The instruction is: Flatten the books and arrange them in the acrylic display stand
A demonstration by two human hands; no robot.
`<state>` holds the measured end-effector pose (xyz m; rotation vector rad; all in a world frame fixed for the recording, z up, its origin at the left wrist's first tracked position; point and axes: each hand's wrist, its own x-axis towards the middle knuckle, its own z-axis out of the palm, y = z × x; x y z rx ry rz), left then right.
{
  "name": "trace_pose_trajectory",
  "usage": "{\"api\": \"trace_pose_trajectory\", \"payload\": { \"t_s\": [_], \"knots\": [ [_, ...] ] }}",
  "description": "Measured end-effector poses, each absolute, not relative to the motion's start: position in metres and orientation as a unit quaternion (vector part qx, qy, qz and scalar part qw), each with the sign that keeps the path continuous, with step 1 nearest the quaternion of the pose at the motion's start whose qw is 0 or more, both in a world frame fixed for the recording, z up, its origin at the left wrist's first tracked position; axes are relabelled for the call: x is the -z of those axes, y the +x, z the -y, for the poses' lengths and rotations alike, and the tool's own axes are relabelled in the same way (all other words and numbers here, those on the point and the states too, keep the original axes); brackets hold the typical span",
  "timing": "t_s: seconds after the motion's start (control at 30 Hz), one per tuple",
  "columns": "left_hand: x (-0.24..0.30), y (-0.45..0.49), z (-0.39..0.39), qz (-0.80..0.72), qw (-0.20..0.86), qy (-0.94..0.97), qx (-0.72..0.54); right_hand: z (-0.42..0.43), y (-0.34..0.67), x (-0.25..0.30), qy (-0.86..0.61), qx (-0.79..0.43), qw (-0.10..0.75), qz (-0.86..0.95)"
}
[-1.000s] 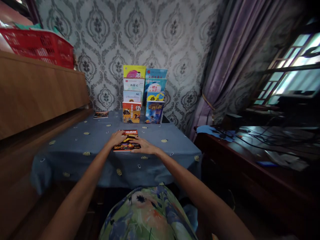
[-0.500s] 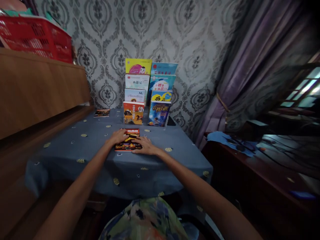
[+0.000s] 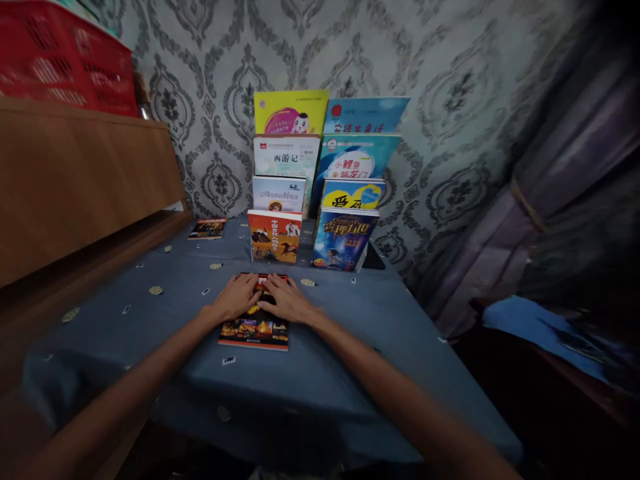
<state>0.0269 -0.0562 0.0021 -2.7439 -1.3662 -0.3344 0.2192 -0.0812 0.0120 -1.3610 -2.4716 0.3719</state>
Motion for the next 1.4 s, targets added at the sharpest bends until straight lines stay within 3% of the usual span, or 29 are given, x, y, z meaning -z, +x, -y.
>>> {"api": "trace_pose_trajectory", "payload": {
  "t_s": [0.73,0.97,1.07,1.23,1.4],
  "knots": [
    [0.0,0.008,0.036,0.464,-0.053,-0.872,0.148,0.062,0.263,0.015,-0.475,-0.063,0.185,0.858],
    [-0.006,0.009,0.037,0.532,-0.074,-0.821,0.193,0.072,0.259,0.001,-0.516,-0.022,0.159,0.841],
    [-0.008,0.009,0.031,0.543,-0.182,-0.768,0.287,0.073,0.258,-0.002,-0.513,-0.017,0.16,0.843],
    [-0.01,0.003,0.018,0.525,-0.506,-0.506,0.461,0.069,0.261,0.009,-0.505,-0.018,0.176,0.845],
    [-0.015,0.009,0.024,0.474,-0.662,-0.373,0.445,0.068,0.267,0.013,-0.504,-0.075,0.204,0.836]
  ]
}}
